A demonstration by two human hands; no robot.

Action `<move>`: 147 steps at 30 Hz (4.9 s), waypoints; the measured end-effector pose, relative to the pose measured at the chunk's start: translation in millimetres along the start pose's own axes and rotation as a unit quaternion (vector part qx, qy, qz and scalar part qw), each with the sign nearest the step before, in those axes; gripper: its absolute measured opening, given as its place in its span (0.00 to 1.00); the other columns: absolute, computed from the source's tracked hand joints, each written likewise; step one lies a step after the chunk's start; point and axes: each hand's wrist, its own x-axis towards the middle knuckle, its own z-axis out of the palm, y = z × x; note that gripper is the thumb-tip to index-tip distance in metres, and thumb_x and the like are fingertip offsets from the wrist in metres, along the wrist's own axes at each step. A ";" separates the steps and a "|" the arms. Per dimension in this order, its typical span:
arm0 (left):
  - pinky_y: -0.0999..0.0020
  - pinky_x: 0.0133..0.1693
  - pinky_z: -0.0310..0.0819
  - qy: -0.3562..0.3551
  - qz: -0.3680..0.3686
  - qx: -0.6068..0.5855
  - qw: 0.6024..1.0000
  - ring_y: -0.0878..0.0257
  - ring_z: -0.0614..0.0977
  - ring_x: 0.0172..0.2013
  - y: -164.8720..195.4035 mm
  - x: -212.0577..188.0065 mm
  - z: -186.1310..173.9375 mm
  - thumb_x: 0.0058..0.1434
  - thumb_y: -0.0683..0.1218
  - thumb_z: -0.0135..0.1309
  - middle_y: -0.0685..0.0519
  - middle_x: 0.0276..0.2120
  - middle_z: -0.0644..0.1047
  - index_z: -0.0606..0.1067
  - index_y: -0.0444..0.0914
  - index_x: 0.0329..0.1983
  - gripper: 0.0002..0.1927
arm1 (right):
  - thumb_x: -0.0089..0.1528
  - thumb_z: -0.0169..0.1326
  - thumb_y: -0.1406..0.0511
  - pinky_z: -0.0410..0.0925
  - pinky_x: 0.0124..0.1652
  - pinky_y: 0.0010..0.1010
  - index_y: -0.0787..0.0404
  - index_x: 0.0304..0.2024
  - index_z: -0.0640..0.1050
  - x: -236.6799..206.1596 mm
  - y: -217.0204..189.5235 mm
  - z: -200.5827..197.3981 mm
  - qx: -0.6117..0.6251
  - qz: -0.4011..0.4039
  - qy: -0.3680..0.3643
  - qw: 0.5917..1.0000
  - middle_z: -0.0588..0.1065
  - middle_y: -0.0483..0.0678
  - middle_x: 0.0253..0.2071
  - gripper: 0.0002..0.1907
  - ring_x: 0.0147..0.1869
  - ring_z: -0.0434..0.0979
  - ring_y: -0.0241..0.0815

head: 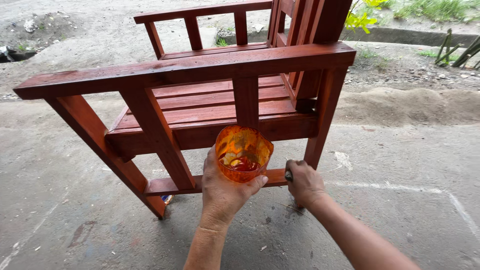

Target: The person applies reddish-brown paint to a wooden chair using a brush. They hold a small container of paint in one hand and repeatedly dip the brush to coat the chair's legs, armrests, and seat slats. The camera angle shifts slightly as the person moves around the chair to reach different surfaces.

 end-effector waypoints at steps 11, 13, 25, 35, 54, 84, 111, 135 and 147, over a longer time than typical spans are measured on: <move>0.67 0.54 0.85 0.003 0.006 -0.040 0.999 0.61 0.81 0.55 -26.6 1.1 -23.9 0.37 0.47 0.76 0.54 0.53 0.75 0.64 0.45 0.60 0.48 | 0.64 0.54 0.64 0.77 0.39 0.36 0.58 0.42 0.79 26.5 -33.5 -24.6 -0.152 -0.051 0.058 0.985 0.76 0.53 0.39 0.07 0.45 0.77 0.46; 0.67 0.55 0.85 0.012 0.018 -0.053 0.998 0.60 0.82 0.54 -34.1 3.8 -28.4 0.36 0.47 0.77 0.53 0.52 0.77 0.66 0.44 0.59 0.46 | 0.68 0.52 0.63 0.77 0.34 0.34 0.60 0.41 0.79 29.4 -47.1 -32.2 -0.176 -0.074 0.093 0.977 0.76 0.53 0.38 0.08 0.42 0.77 0.44; 0.64 0.56 0.83 0.015 0.011 -0.007 1.000 0.60 0.78 0.55 -52.6 16.3 -32.6 0.37 0.51 0.78 0.52 0.52 0.73 0.65 0.45 0.58 0.46 | 0.60 0.57 0.63 0.72 0.46 0.41 0.55 0.37 0.81 11.7 -54.6 10.5 -0.384 -0.210 0.048 0.898 0.75 0.51 0.43 0.05 0.50 0.74 0.48; 0.61 0.59 0.79 0.072 0.019 0.012 0.997 0.59 0.78 0.57 -33.2 30.9 -88.7 0.35 0.49 0.79 0.52 0.52 0.74 0.64 0.43 0.61 0.50 | 0.58 0.56 0.64 0.74 0.48 0.40 0.44 0.43 0.80 12.8 -54.8 34.2 -0.053 0.030 0.060 0.996 0.74 0.52 0.48 0.11 0.55 0.75 0.52; 0.62 0.58 0.80 0.248 -0.018 0.005 0.969 0.57 0.81 0.54 -12.9 51.6 -229.0 0.36 0.51 0.76 0.51 0.53 0.75 0.63 0.42 0.61 0.49 | 0.59 0.62 0.72 0.72 0.40 0.27 0.61 0.34 0.76 18.7 -224.0 44.7 0.656 0.054 0.043 0.752 0.76 0.45 0.34 0.07 0.39 0.75 0.36; 0.59 0.59 0.78 0.267 -0.050 0.122 0.955 0.54 0.77 0.58 -43.3 40.1 -293.9 0.34 0.55 0.77 0.47 0.54 0.72 0.60 0.42 0.63 0.55 | 0.62 0.57 0.74 0.81 0.43 0.37 0.61 0.34 0.74 66.9 -316.3 -90.5 0.702 0.105 -0.041 0.703 0.78 0.49 0.38 0.05 0.41 0.83 0.40; 0.57 0.63 0.72 0.276 -0.063 0.130 0.950 0.54 0.73 0.59 -71.8 63.9 -268.2 0.34 0.56 0.79 0.47 0.56 0.69 0.58 0.42 0.66 0.58 | 0.56 0.62 0.64 0.76 0.54 0.40 0.47 0.28 0.81 43.7 -334.8 -89.6 0.089 -0.497 0.335 0.796 0.79 0.48 0.56 0.03 0.63 0.76 0.52; 0.58 0.64 0.71 0.251 -0.138 0.089 0.954 0.54 0.70 0.63 -105.1 67.8 -307.0 0.36 0.56 0.78 0.47 0.58 0.67 0.52 0.44 0.69 0.61 | 0.55 0.57 0.73 0.74 0.46 0.41 0.54 0.26 0.75 -4.2 -328.7 100.3 0.142 -0.408 -0.060 0.900 0.80 0.40 0.46 0.08 0.56 0.77 0.47; 0.57 0.65 0.69 0.255 -0.180 0.100 0.945 0.53 0.68 0.64 -94.1 63.8 -315.4 0.36 0.57 0.79 0.47 0.59 0.66 0.51 0.45 0.69 0.63 | 0.56 0.63 0.70 0.80 0.39 0.31 0.51 0.29 0.78 33.0 -375.6 -69.0 0.245 -0.378 0.153 0.880 0.80 0.42 0.49 0.08 0.50 0.82 0.41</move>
